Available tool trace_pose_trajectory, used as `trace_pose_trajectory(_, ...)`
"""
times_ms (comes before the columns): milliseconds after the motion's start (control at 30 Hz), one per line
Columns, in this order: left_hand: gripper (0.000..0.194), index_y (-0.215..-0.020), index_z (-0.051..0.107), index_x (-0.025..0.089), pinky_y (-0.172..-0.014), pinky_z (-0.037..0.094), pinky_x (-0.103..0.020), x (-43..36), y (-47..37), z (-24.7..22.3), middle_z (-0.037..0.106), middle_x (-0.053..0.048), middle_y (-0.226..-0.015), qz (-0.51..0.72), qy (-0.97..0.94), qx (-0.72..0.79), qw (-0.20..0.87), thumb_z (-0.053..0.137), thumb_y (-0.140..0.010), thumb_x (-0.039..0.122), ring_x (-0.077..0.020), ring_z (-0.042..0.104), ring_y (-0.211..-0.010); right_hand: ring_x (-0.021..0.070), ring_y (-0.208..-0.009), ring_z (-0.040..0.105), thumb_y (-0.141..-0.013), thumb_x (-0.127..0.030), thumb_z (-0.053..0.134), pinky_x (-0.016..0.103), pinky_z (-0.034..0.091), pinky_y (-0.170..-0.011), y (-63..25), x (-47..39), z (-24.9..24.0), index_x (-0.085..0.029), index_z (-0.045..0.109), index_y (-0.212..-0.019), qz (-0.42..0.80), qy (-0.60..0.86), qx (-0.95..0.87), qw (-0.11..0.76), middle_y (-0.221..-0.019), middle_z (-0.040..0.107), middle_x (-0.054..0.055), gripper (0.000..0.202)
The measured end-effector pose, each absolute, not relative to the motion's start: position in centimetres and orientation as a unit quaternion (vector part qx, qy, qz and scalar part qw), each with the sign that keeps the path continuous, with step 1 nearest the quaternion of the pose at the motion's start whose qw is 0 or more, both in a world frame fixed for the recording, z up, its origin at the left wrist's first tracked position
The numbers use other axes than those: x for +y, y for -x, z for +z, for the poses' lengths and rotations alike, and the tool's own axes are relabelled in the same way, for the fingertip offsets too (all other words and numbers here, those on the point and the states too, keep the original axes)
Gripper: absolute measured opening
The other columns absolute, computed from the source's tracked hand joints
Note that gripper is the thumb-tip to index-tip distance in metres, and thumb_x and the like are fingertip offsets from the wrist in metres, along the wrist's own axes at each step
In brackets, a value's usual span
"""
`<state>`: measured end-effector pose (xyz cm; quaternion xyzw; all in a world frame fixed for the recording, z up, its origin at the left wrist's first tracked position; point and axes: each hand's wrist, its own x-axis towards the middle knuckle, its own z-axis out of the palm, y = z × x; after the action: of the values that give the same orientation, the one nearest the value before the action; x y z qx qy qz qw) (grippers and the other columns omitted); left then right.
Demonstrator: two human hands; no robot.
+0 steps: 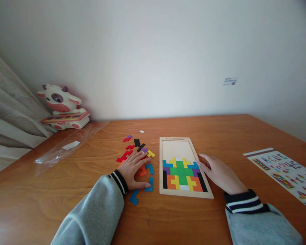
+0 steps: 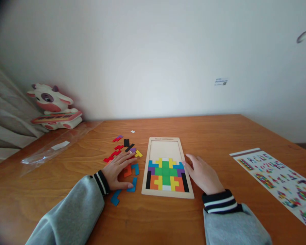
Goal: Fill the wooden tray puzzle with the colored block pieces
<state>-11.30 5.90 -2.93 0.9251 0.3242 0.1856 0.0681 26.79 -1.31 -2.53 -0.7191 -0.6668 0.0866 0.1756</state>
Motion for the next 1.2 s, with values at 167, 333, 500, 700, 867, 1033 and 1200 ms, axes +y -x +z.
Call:
trace_pose_trajectory(167, 0.082, -0.139, 0.049, 0.023, -0.113, 0.031, -0.055, 6.2, 11.8, -3.0, 0.046, -0.012, -0.147, 0.18, -0.918, 0.346, 0.071, 0.067, -0.072, 0.065, -0.0351, 0.041, -0.136, 0.0298, -0.105, 0.065, -0.097, -0.046, 0.035, 0.043, 0.05, -0.09, -27.1, -1.3, -2.4, -0.022, 0.059, -0.13, 0.083, 0.715, -0.677, 0.153, -0.117, 0.068, 0.014, 0.048)
trace_pose_trajectory(333, 0.054, -0.129, 0.059, 0.023, -0.109, 0.039, -0.05, 6.9, 12.0, -2.6, 0.057, -0.011, -0.137, 0.198, -0.915, 0.347, 0.061, 0.061, -0.083, 0.053, -0.0303, 0.051, -0.127, 0.0295, -0.102, 0.066, -0.098, -0.043, 0.033, 0.043, 0.05, -0.089, -26.7, -1.5, -2.3, -0.023, 0.059, -0.132, 0.071, 0.711, -0.684, 0.146, -0.11, 0.069, 0.014, 0.047)
trace_pose_trajectory(500, 0.04, -0.121, 0.061, 0.019, -0.1, 0.048, -0.049, 8.5, 13.3, -2.6, 0.066, -0.013, -0.123, 0.246, -0.865, 0.437, 0.034, 0.049, -0.091, 0.042, -0.0289, 0.061, -0.115, 0.03, -0.102, 0.066, -0.098, -0.044, 0.033, 0.044, 0.05, -0.089, -26.7, -1.5, -2.3, -0.023, 0.059, -0.133, 0.07, 0.709, -0.687, 0.143, -0.11, 0.068, 0.014, 0.048)
trace_pose_trajectory(700, 0.032, -0.105, 0.067, 0.02, -0.097, 0.05, -0.045, 9.7, 14.8, -2.9, 0.071, -0.012, -0.111, 0.27, -0.833, 0.483, 0.019, 0.049, -0.089, 0.041, -0.0274, 0.065, -0.105, 0.0314, -0.099, 0.066, -0.098, -0.041, 0.032, 0.045, 0.051, -0.086, -26.1, -1.8, -1.9, -0.021, 0.057, -0.135, 0.067, 0.701, -0.702, 0.109, -0.105, 0.069, 0.016, 0.049)
trace_pose_trajectory(867, 0.032, -0.103, 0.068, 0.022, -0.094, 0.051, -0.042, 10.3, 16.4, -2.7, 0.073, -0.009, -0.105, 0.251, -0.817, 0.519, 0.001, 0.053, -0.085, 0.045, -0.0267, 0.067, -0.1, 0.0302, -0.107, 0.064, -0.097, -0.04, 0.034, 0.045, 0.049, -0.092, -26.0, -1.8, -2.2, -0.02, 0.058, -0.133, 0.074, 0.694, -0.701, 0.146, -0.115, 0.067, 0.015, 0.048)
trace_pose_trajectory(1033, 0.032, -0.096, 0.07, 0.025, -0.081, 0.056, -0.034, 10.5, 17.3, -2.9, 0.075, -0.006, -0.095, 0.248, -0.804, 0.538, 0.05, 0.055, -0.083, 0.05, -0.0237, 0.07, -0.088, 0.0303, -0.113, 0.061, -0.097, -0.042, 0.033, 0.046, 0.047, -0.097, -26.1, -1.9, -2.1, -0.018, 0.053, -0.137, 0.078, 0.694, -0.699, 0.151, -0.122, 0.065, 0.016, 0.05)
trace_pose_trajectory(1200, 0.031, -0.09, 0.07, 0.023, -0.069, 0.057, -0.031, 10.4, 16.7, -3.1, 0.075, -0.005, -0.086, 0.29, -0.772, 0.554, 0.117, 0.055, -0.081, 0.048, -0.0205, 0.07, -0.074, 0.0308, -0.115, 0.06, -0.097, -0.039, 0.032, 0.047, 0.047, -0.098, -25.9, -1.9, -1.8, -0.015, 0.05, -0.14, 0.084, 0.692, -0.702, 0.147, -0.124, 0.064, 0.017, 0.052)
